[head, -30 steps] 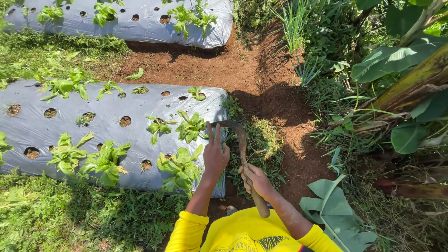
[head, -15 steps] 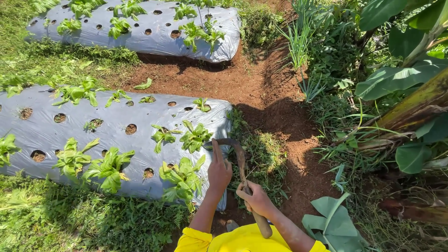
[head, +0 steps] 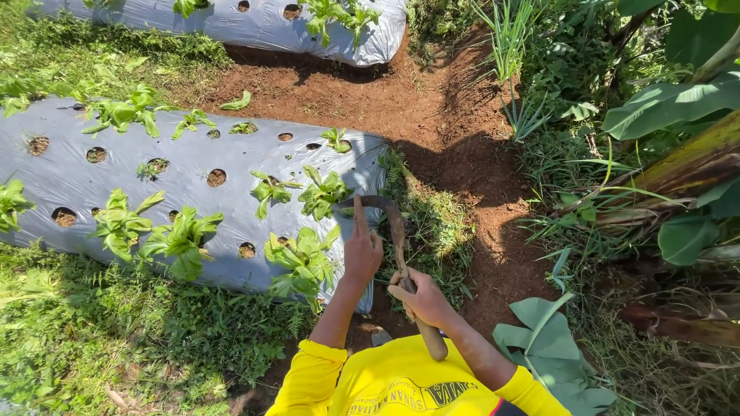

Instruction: The person uses a sickle to cut weeds growing between rows of plants covered with plastic mulch. They then gather the cut weeds by hand and move them aside, continuing the weeding process along the row.

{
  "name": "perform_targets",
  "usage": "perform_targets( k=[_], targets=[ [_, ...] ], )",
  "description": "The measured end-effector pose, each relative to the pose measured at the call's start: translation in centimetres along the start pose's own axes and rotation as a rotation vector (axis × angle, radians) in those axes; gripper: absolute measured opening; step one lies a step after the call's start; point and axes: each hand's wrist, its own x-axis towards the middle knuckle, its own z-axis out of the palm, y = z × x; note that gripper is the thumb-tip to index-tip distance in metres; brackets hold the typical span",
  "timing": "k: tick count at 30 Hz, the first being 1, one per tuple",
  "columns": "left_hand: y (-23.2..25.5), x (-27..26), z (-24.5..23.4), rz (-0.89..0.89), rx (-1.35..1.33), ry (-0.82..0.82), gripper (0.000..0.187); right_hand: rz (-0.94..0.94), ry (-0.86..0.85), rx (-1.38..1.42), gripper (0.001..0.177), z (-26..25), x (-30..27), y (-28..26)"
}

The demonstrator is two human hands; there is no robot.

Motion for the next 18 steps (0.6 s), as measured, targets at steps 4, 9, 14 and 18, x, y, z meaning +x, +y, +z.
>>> perform_targets(
  k=[4, 9, 14, 18],
  targets=[
    [0.4, 0.3, -0.2, -0.007, -0.029, 0.004, 0.093, -0.019, -0.013, -0.02, 0.023, -0.3, 0.1, 0.4],
    [0.6, 0.1, -0.6, 0.018, -0.039, 0.007, 0.089, -0.056, -0.035, -0.032, 0.024, -0.2, 0.1, 0.3],
    [-0.5, -0.3, 0.0, 0.056, 0.002, 0.003, 0.087, -0.066, -0.031, -0.042, 0.023, 0.2, 0.0, 0.1],
    [-0.5, -0.5, -0.3, 0.095, -0.029, -0.005, 0.088, -0.033, -0.066, -0.014, 0.025, 0.0, 0.0, 0.4]
  ],
)
